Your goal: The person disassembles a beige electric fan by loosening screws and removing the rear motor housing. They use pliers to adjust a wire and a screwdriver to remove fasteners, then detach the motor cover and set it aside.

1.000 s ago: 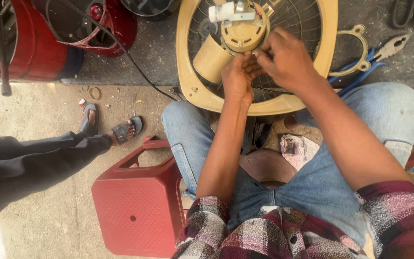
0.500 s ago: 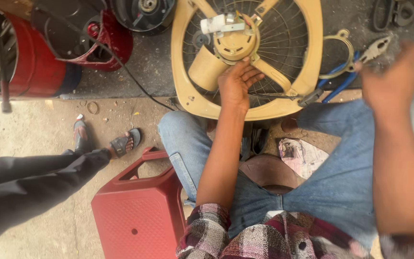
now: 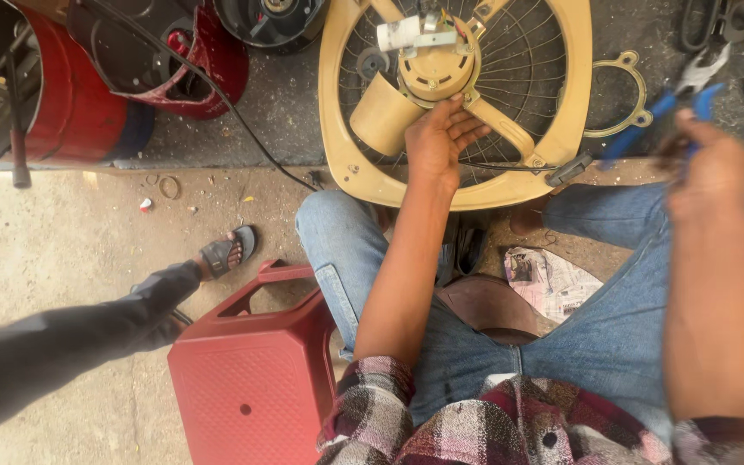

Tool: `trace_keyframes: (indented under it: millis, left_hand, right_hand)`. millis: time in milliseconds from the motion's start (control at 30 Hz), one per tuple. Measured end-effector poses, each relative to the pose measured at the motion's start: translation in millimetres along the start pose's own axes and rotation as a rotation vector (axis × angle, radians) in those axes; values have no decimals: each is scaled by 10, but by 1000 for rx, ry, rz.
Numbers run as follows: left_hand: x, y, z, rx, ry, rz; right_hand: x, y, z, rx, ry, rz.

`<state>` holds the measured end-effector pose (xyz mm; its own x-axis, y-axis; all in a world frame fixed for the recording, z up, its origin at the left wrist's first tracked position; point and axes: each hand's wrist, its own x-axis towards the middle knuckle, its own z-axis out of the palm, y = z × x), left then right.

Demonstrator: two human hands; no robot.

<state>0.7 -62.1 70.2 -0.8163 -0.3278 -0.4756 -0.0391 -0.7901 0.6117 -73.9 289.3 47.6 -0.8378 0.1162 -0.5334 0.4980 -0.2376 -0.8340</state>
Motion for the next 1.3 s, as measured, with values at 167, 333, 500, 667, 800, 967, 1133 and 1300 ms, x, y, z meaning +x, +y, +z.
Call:
trace_keyframes:
  millis: [167, 333, 500, 667, 800, 967, 1133, 1300]
  left_hand:
    - [3, 142, -27, -7, -57, -116]
    - [19, 93, -35, -3, -32, -130]
    - [65, 68, -25, 4, -40, -105]
    - [104, 54, -26, -9, -54, -118]
    - [142, 13, -54, -6, -64, -112]
    - [180, -17, -96, -58, -81, -141]
    - [190, -40, -78, -83, -99, -131]
    - [132, -14, -17, -76, -99, -116]
  right_hand:
    - [-510, -411, 111, -182, -101, -636]
    - [-747, -827, 476, 46, -547, -456]
    - [-710, -1102, 937, -306, -614, -547]
    - [-1122, -1443, 1349, -1772, -427, -1395]
    - [-1323, -1591, 1693, -2336, -277, -1904]
    - [-1121, -1675, 2108, -2375, -478, -1927]
    - [-912, -1637, 2216, -2462, -594, -2036]
    - [-760, -1611, 2269, -2617, -641, -2004]
